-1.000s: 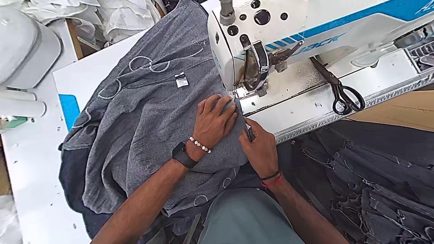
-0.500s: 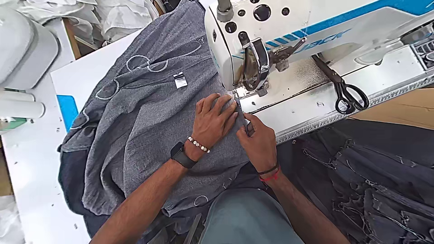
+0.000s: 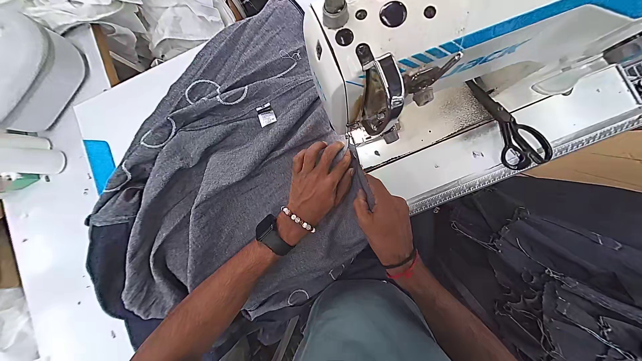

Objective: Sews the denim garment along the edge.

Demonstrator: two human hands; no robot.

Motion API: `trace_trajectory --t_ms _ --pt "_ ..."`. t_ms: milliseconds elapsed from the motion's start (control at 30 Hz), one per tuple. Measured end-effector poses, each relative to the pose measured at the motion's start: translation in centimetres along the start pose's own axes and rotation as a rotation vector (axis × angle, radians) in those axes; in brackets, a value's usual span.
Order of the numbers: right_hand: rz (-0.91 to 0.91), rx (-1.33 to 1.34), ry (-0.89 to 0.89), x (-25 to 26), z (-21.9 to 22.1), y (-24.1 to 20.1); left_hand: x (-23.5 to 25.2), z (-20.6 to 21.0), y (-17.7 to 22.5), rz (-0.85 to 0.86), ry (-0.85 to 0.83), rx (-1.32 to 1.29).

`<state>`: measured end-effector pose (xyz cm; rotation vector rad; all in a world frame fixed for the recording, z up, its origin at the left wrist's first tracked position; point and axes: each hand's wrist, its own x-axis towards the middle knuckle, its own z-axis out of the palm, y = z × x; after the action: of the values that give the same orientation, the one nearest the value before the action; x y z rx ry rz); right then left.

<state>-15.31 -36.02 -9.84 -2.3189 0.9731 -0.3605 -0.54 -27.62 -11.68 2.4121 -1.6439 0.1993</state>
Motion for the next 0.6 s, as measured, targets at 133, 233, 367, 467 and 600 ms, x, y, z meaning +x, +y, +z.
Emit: trace_trajectory --t_ms 133,233,367,467,600 --pt "-0.011 0.049 0.004 -0.2 -0.8 0.5 0.1 0.3 -0.6 0.048 0.038 0.013" --pt "-0.02 0.062 -0.016 -0.1 -0.8 0.6 -0.2 0.2 0.4 -0.004 0.033 0.022" --pt "-0.024 0.057 -0.02 -0.2 -0.8 0.5 -0.3 0.2 -0.2 -0.001 0.026 -0.027" --pt "-0.04 0.07 -0.018 -0.3 -0.7 0.7 0.3 -0.1 -1.3 0.088 0.027 -0.019" --pt "-0.046 0.064 -0.024 -0.3 -0.7 0.8 -0.3 0.3 0.5 -0.027 0.021 -0.001"
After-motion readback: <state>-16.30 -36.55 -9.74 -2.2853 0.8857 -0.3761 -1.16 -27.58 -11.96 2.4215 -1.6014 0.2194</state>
